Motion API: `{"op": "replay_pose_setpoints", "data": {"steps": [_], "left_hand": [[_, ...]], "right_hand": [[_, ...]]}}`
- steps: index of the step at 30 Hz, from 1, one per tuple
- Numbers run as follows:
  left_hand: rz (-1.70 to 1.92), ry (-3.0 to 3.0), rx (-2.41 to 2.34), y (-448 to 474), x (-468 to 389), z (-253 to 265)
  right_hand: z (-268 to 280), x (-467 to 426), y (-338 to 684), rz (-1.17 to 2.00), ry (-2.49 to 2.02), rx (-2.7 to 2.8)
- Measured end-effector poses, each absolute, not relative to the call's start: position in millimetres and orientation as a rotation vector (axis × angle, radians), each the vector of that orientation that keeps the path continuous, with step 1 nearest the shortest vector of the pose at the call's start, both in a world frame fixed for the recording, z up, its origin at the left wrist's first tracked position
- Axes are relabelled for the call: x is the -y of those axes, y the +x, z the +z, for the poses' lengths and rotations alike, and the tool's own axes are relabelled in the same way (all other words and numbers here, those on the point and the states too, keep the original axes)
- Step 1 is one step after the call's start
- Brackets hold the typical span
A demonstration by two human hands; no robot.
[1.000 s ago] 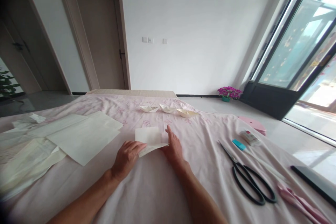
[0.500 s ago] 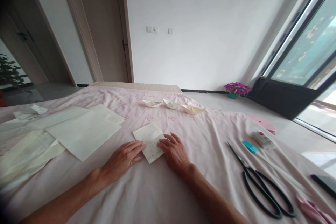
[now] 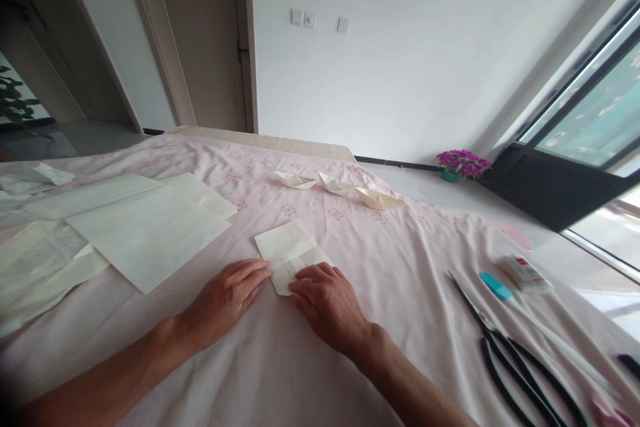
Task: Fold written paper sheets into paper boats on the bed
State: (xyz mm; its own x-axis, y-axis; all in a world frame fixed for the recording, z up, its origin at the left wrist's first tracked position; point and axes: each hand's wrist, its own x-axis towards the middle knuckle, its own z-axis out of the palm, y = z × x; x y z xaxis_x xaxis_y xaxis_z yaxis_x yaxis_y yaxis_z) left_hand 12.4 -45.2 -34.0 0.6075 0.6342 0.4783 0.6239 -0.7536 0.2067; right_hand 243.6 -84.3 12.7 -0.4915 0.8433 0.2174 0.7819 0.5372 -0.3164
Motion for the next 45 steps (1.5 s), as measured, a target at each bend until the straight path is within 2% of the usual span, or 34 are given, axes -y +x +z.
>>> {"op": "replay_pose_setpoints", "data": {"steps": [8, 14, 17, 19, 21, 24, 25, 30, 34, 36, 40, 45], "left_hand": [[0.871, 2.738, -1.104, 11, 43, -38], [0.834, 2.74, -1.096, 12, 48, -32], [0.862, 2.662, -1.033, 10, 47, -33], [0.885, 2.568, -1.005, 8, 44, -35], [0.893, 2.479, -0.982, 7, 41, -36], [0.879, 2.383, -0.93, 6, 33, -36], [0.876, 2.358, -0.907, 6, 31, -35], [0.872, 2.336, -0.85, 7, 20, -32], [0.862, 2.399, -0.914, 1, 20, -34], [0.86, 2.421, -0.962, -4, 23, -33], [0.812, 2.541, -0.959, -7, 32, -27], [0.75, 2.659, -0.999, 1, 39, -25]], "right_hand": [[5, 55, 240, 0.425, -1.592, 2.165], [19, 74, 222, 0.916, -1.65, 1.838], [22, 87, 209, 1.333, -1.578, 1.683], [23, 83, 207, 1.418, -1.502, 1.67], [23, 67, 213, 1.146, -1.529, 1.745], [22, 30, 228, 0.478, -1.609, 1.962], [21, 17, 233, 0.404, -1.618, 2.027], [7, -24, 248, 0.917, -1.615, 2.075], [3, -24, 246, 0.959, -1.624, 2.127], [6, -17, 242, 0.821, -1.69, 2.15], [14, 0, 228, 0.273, -1.791, 2.102], [11, 19, 218, 0.022, -1.595, 2.175]]}}
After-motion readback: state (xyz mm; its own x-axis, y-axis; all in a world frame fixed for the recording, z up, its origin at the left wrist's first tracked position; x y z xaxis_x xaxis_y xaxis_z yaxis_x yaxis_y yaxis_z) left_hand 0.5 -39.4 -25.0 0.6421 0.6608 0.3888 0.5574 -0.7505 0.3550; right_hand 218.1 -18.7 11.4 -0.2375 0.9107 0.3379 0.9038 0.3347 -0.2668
